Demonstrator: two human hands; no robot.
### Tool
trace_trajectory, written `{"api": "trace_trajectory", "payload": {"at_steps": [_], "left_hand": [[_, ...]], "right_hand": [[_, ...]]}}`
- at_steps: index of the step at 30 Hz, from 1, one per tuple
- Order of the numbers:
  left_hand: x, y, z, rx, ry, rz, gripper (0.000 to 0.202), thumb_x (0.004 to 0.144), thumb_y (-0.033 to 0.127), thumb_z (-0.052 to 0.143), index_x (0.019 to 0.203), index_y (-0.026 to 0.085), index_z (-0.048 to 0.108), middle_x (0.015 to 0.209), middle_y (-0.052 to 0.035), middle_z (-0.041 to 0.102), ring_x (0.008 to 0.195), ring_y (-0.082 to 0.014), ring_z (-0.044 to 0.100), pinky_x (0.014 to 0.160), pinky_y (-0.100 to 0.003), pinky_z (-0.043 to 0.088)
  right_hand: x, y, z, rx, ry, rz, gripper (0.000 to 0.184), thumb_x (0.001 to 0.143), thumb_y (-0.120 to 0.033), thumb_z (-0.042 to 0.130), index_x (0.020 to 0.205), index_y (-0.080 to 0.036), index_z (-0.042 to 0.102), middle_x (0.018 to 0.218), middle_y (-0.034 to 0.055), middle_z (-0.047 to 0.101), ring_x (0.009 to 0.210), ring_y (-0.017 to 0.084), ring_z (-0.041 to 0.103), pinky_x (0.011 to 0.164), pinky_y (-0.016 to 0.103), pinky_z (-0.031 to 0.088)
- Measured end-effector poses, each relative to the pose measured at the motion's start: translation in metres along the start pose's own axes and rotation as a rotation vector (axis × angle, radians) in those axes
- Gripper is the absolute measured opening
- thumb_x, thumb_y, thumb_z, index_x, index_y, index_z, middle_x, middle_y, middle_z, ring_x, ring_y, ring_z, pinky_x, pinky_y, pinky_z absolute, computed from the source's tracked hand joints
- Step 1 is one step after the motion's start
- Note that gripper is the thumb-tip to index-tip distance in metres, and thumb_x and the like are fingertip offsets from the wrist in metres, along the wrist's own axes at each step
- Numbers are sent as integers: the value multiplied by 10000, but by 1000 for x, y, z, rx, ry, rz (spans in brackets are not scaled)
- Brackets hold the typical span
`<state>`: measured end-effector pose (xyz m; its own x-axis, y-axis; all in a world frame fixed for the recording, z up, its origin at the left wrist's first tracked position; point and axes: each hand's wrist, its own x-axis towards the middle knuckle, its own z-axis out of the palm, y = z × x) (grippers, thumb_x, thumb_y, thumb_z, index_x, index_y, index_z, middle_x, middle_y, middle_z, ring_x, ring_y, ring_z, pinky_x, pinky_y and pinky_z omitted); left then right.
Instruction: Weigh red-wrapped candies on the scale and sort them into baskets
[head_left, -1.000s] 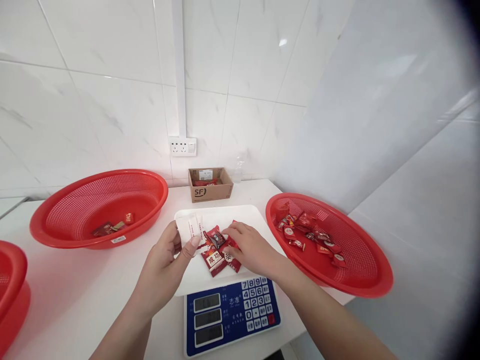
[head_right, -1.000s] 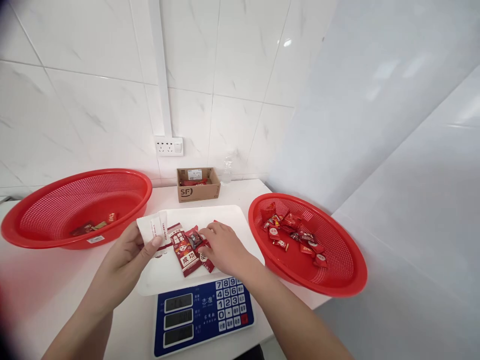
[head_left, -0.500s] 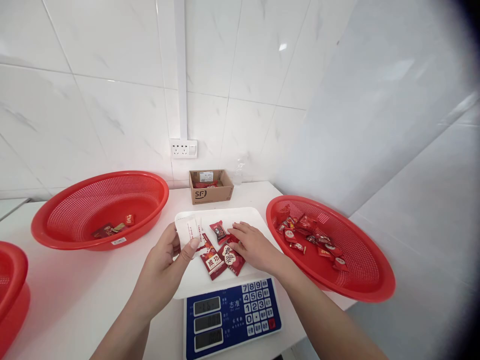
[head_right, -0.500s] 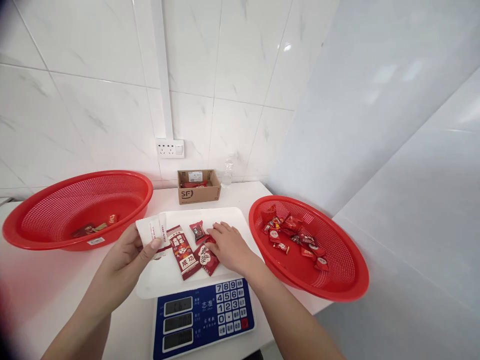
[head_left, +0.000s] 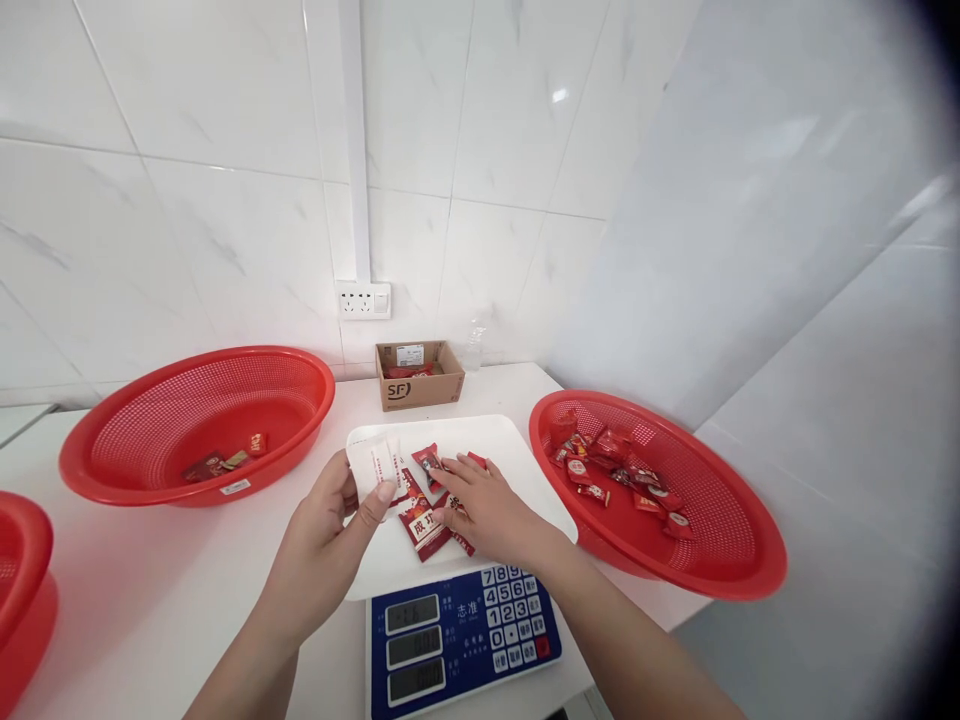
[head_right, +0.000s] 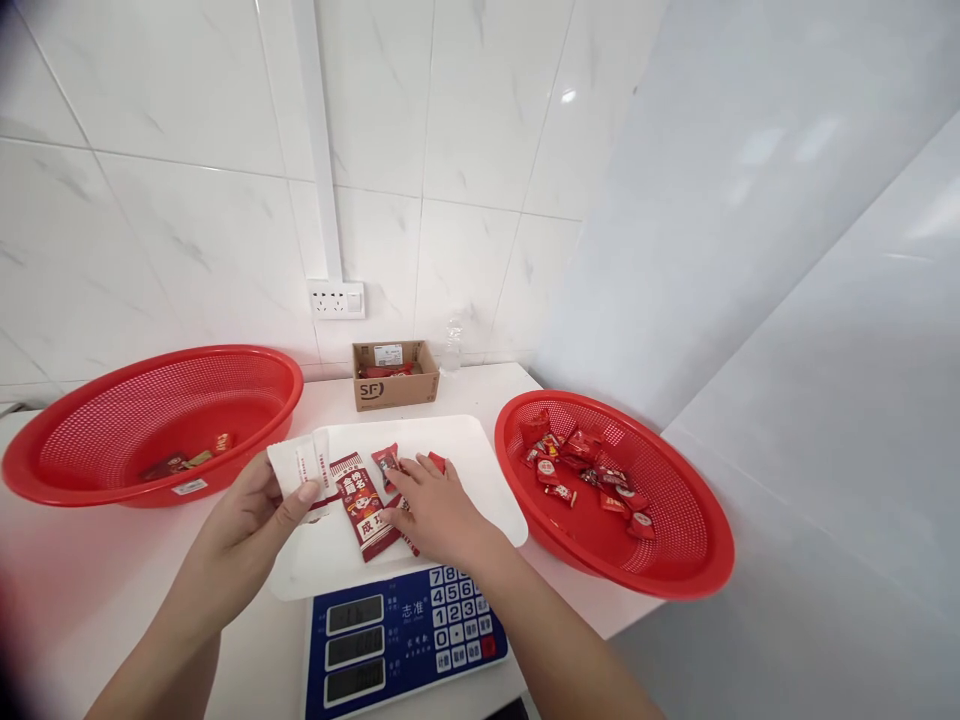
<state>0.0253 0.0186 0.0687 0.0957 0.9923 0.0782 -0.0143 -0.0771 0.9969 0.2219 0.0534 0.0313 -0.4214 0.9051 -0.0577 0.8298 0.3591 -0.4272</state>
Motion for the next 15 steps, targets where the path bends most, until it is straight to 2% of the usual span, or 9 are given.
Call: {"api": "trace_trajectory", "payload": {"at_steps": [5,8,10,12,15], "left_hand": [[1,-4,-4,23,-36,17,488,789,502,593,1164,209,486,1125,-121,629,966,-276,627,741,-363,537],[3,-5,-5,4,-22,16,498,786,508,590,1173,214,482,1109,-115,634,939,-275,630,708,-351,535],[3,-6,-6,47,-46,25,454,809,495,563,1166,224,489,1074,-93,643,916,-258,627,701,-330,521],[1,-6,-6,199,-131,47,342,836,469,532,1081,230,538,970,-51,656,858,-227,618,682,-289,493],[-7,-4,-2,482,-432,91,177,866,374,497,868,222,588,785,2,625,718,-173,567,615,-232,423]], "right_hand": [[-4,-2,-2,14,11,-10,543,909,-503,381,1396,-265,402,1494,68,327,1400,293,159,1100,554,98],[-16,4,-5,54,81,38,521,919,-488,366,1376,-245,429,1479,86,351,1397,268,182,1105,541,103],[-27,6,-6,130,170,66,505,917,-486,375,1335,-222,472,1448,93,399,1378,242,241,1111,494,157],[-41,5,-7,240,277,61,489,904,-498,403,1287,-213,504,1384,100,471,1320,225,347,1083,428,257],[-64,-5,-8,395,314,-54,483,856,-586,437,1147,-219,555,1149,89,610,1076,206,547,909,336,424]]}}
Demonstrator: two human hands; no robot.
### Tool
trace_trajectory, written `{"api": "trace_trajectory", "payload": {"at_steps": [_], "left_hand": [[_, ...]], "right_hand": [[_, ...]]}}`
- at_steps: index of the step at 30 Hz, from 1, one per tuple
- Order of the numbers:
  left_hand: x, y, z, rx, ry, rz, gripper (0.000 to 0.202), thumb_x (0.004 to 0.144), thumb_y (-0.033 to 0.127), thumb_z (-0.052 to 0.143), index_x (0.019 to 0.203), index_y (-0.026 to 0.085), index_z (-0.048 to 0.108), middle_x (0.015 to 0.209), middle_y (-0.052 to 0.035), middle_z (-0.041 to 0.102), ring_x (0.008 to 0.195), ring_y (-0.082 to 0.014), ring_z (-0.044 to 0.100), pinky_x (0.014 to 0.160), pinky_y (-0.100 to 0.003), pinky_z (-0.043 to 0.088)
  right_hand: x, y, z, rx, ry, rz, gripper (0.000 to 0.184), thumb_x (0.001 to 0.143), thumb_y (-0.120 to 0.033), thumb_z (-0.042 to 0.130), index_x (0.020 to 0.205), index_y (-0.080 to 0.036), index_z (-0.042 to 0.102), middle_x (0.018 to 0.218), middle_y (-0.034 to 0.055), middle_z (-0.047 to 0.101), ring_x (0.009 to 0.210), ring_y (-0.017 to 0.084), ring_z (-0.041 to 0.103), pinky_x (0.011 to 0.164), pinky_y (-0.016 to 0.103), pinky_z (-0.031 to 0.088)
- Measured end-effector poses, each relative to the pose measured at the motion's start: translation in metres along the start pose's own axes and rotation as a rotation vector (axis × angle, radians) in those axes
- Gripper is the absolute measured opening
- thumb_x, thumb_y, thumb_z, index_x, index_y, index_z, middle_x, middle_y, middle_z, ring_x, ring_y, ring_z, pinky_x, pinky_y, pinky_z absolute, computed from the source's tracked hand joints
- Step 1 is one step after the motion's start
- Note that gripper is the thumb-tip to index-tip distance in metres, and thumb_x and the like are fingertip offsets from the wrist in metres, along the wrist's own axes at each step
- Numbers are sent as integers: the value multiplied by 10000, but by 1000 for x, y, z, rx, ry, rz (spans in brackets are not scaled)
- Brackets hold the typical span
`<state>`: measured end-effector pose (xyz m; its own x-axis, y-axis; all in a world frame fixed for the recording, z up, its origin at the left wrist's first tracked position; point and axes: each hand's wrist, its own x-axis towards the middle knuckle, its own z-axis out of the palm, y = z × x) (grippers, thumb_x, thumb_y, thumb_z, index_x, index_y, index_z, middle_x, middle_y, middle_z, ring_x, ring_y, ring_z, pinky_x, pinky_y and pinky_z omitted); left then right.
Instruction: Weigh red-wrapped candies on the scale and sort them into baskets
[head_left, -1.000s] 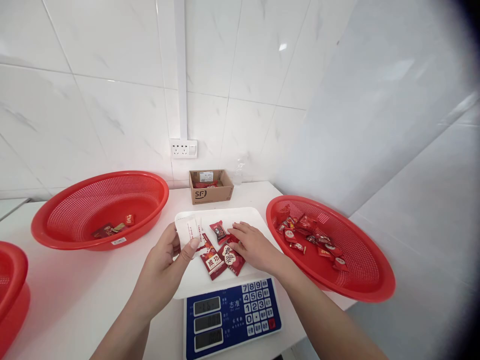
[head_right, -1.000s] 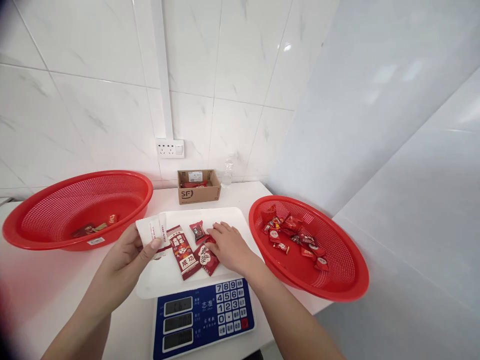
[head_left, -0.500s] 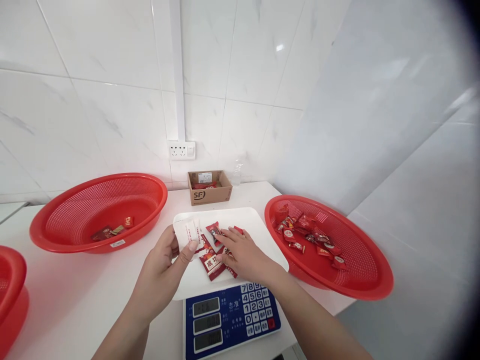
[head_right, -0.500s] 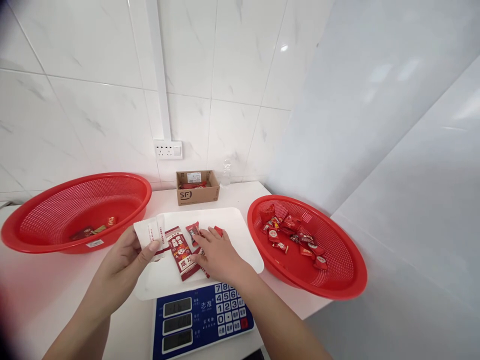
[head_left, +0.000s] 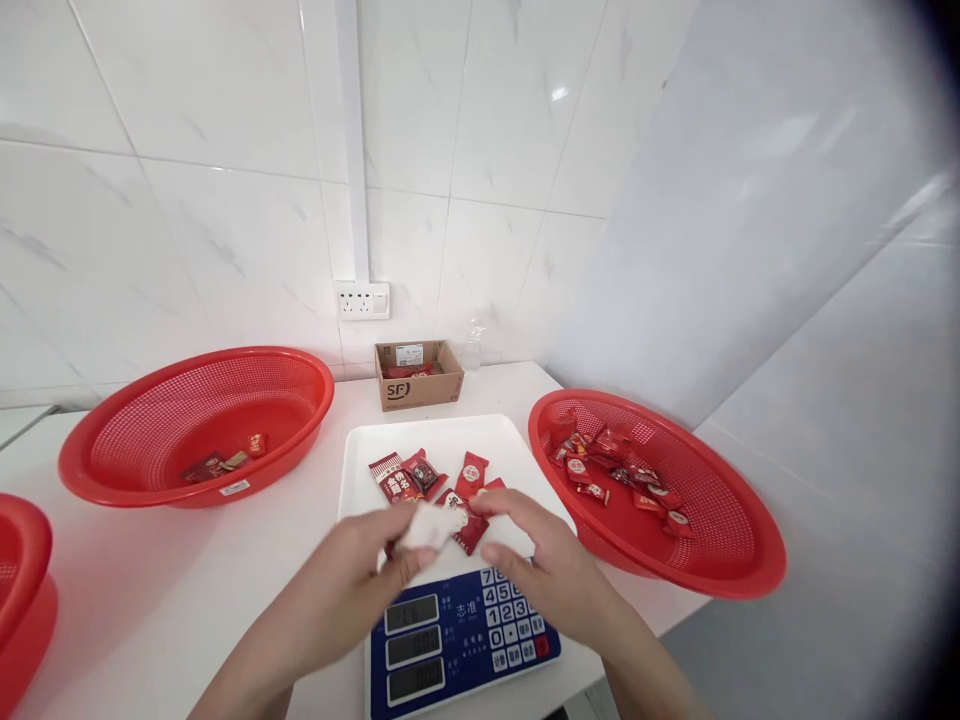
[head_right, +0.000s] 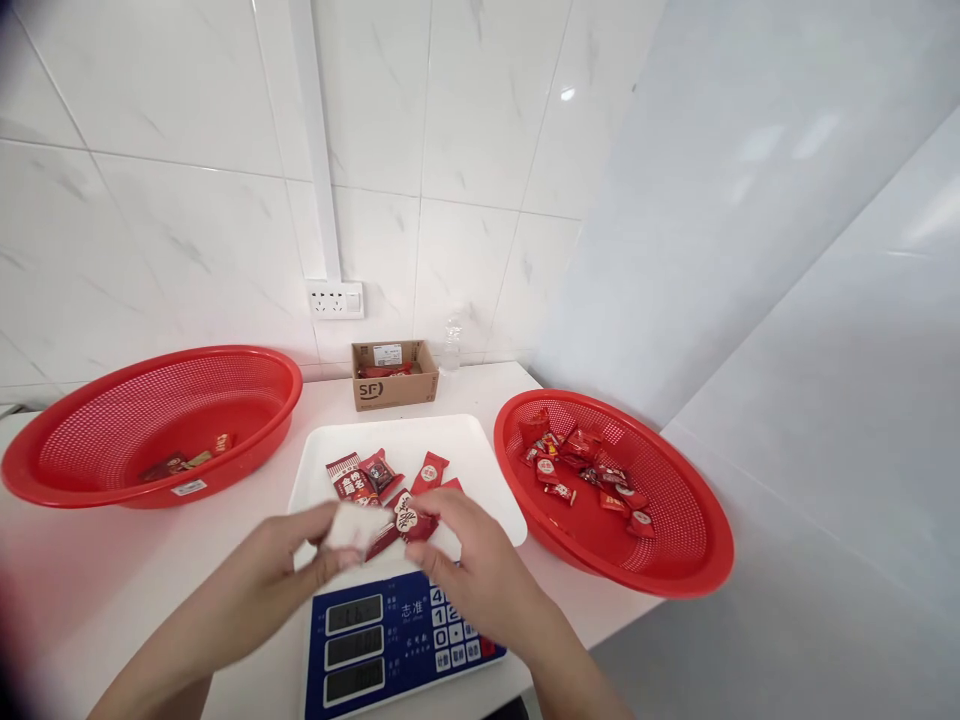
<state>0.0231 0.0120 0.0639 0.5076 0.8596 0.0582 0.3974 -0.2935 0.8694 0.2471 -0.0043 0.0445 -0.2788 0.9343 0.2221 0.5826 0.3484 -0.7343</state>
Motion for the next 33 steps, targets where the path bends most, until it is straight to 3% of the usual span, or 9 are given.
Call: {"api": "trace_trajectory", "payload": {"at_steps": [3,5,8,12,16,21,27,33], "left_hand": [[-5,9,12,193,-269,120,131,846,232,495,737,208,562,701,24,575,627,-131,499,563,-206,348],[-5,14,20,303,-333,161,132,818,177,507,690,199,530,668,31,549,596,-116,468,536,-203,309],[-3,20,28,400,-360,142,127,792,154,541,675,193,507,669,32,553,593,-109,461,526,-200,293],[0,23,35,342,-361,70,76,796,205,568,720,197,565,722,15,603,623,-117,497,542,-187,330],[-1,18,44,162,-297,-15,151,784,348,612,767,199,592,748,14,611,661,-126,499,562,-186,351],[-5,14,53,-19,-299,-25,443,767,560,576,609,174,428,611,43,421,574,-95,350,512,-204,266],[-6,7,60,-80,-275,104,578,735,731,460,586,175,406,580,24,397,546,-100,341,501,-237,227],[-7,6,68,-167,-191,-7,561,733,719,483,606,177,407,586,25,366,551,-98,310,490,-238,229]], "right_hand": [[-17,-12,2,0,-101,-76,518,768,-702,453,866,-210,582,825,27,629,736,158,570,638,259,425],[-24,-15,4,-88,-114,-98,562,749,-743,417,710,-197,544,685,1,584,610,129,508,540,239,341],[-30,-12,7,-183,-116,-137,646,763,-778,291,622,-186,509,614,2,554,554,121,461,504,245,269],[-34,-9,6,-190,-166,-164,618,863,-671,262,635,-184,565,620,19,587,580,129,505,521,249,294],[-38,-11,3,-135,-111,-210,572,927,-561,247,672,-190,601,627,29,601,609,129,535,554,240,343],[-43,-9,3,-54,-90,-159,606,885,-640,240,633,-192,559,617,22,558,599,126,522,559,230,374],[-52,-3,2,79,-56,-78,641,788,-758,243,643,-205,532,659,18,556,612,133,522,571,229,409],[-54,2,2,198,40,-66,557,840,-688,294,620,-214,483,616,-8,493,587,129,487,566,235,385]]}}
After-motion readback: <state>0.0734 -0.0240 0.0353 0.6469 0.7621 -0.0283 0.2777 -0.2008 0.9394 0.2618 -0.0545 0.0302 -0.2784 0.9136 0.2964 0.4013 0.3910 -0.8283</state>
